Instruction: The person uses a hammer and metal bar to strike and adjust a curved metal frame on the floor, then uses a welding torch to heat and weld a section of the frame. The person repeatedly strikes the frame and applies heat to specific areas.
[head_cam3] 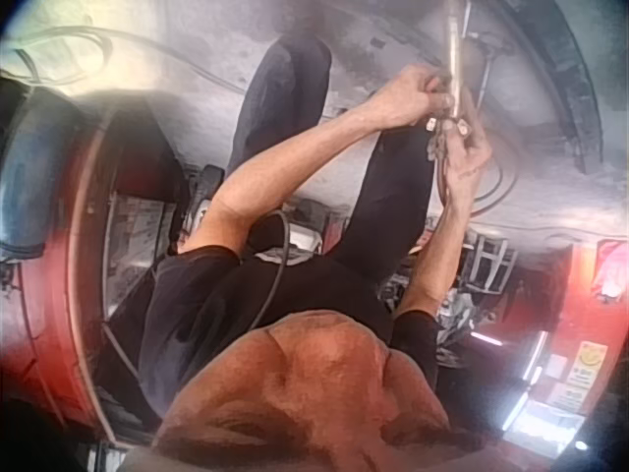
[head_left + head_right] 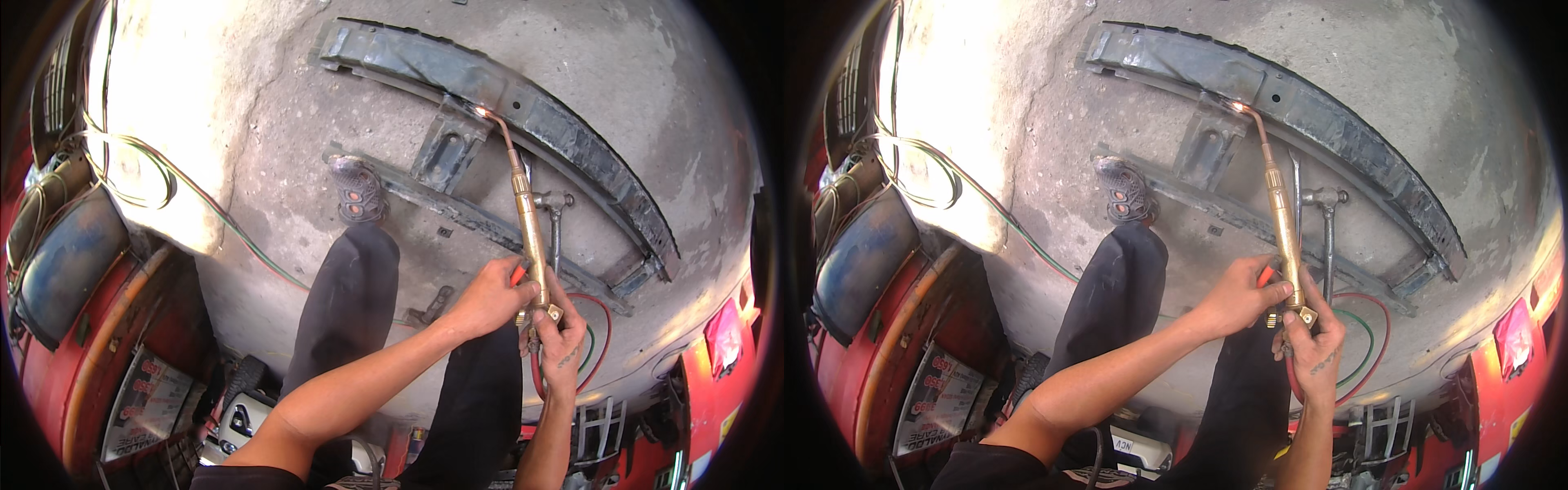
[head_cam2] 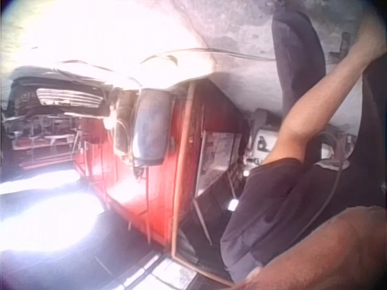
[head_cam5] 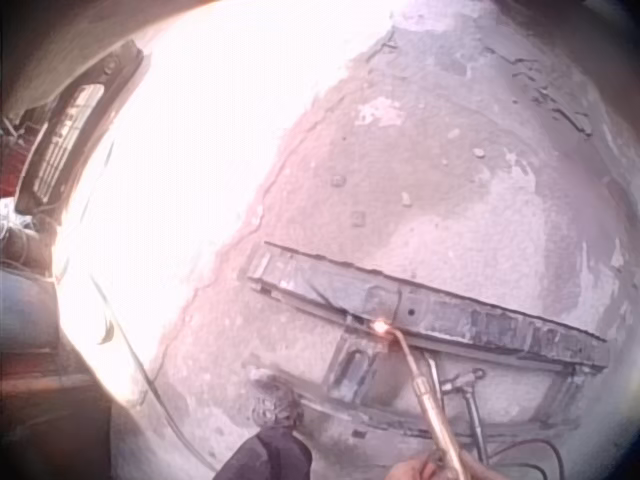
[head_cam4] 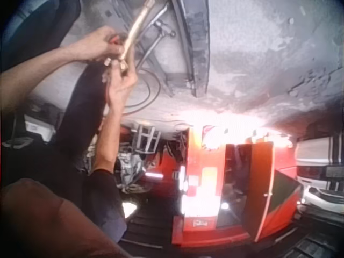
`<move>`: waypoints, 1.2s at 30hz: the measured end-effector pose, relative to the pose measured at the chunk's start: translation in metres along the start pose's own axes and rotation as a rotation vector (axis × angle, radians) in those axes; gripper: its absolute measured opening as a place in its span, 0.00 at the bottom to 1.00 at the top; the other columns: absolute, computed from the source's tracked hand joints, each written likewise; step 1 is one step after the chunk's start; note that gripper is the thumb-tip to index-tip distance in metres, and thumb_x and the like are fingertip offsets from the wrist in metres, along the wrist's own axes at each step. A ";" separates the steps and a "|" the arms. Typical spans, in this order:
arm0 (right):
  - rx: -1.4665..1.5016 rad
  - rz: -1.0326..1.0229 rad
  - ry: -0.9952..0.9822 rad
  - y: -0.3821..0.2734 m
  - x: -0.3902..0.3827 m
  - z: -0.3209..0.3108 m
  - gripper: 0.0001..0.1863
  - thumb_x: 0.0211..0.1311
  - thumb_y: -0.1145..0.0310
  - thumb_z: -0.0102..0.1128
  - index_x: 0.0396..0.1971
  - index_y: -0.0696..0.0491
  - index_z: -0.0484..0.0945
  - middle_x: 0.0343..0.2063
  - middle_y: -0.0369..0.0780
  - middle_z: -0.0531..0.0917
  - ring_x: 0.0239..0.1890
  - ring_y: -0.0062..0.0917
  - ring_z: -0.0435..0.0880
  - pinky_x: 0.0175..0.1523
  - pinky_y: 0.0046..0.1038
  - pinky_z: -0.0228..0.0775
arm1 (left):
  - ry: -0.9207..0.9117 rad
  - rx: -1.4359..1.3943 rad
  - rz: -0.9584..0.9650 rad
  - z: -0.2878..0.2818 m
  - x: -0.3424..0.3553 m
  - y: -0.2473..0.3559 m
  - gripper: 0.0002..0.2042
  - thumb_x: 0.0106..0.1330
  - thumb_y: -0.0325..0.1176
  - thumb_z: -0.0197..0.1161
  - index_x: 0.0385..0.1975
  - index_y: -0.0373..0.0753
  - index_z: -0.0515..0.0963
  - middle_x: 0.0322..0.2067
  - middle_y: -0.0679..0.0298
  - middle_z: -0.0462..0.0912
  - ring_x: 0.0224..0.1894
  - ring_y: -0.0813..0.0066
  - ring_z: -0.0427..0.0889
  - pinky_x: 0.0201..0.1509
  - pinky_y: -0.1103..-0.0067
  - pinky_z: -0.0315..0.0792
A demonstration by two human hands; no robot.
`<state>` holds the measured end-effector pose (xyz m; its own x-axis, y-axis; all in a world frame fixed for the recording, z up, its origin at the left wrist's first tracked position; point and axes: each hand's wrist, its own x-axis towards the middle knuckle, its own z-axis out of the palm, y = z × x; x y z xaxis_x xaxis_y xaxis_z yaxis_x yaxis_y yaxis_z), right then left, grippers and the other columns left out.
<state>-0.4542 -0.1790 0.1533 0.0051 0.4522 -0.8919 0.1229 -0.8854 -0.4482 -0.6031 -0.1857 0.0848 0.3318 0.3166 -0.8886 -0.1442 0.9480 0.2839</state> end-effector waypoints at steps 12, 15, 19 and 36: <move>0.012 0.023 -0.002 0.003 -0.002 0.001 0.29 0.68 0.78 0.56 0.69 0.61 0.68 0.32 0.38 0.81 0.20 0.17 0.77 0.22 0.20 0.70 | 0.012 0.020 0.012 0.000 0.000 -0.003 0.13 0.65 0.33 0.64 0.40 0.27 0.78 0.28 0.54 0.82 0.32 0.68 0.81 0.40 0.69 0.74; 0.028 0.012 -0.010 0.007 -0.002 0.001 0.29 0.67 0.78 0.55 0.70 0.61 0.67 0.32 0.38 0.81 0.20 0.17 0.77 0.22 0.20 0.70 | -0.003 0.022 0.054 0.000 0.004 -0.012 0.14 0.70 0.31 0.63 0.50 0.30 0.77 0.24 0.67 0.79 0.19 0.84 0.72 0.21 0.80 0.65; 0.018 0.023 -0.016 0.007 -0.002 0.001 0.30 0.67 0.79 0.55 0.70 0.60 0.67 0.32 0.37 0.80 0.21 0.17 0.77 0.22 0.20 0.70 | 0.008 0.035 0.025 -0.001 0.003 -0.009 0.13 0.68 0.32 0.64 0.45 0.29 0.78 0.26 0.63 0.80 0.23 0.78 0.75 0.28 0.76 0.69; 0.096 0.016 -0.018 0.024 -0.001 0.004 0.31 0.66 0.79 0.54 0.70 0.61 0.66 0.29 0.38 0.79 0.20 0.18 0.77 0.23 0.21 0.70 | 0.040 0.109 0.014 -0.005 0.002 -0.009 0.16 0.64 0.34 0.63 0.45 0.27 0.79 0.29 0.61 0.82 0.29 0.77 0.79 0.33 0.75 0.74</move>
<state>-0.4553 -0.2008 0.1429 -0.0119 0.4365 -0.8996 0.0276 -0.8992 -0.4367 -0.6061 -0.1943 0.0787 0.2928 0.3299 -0.8975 -0.0452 0.9423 0.3316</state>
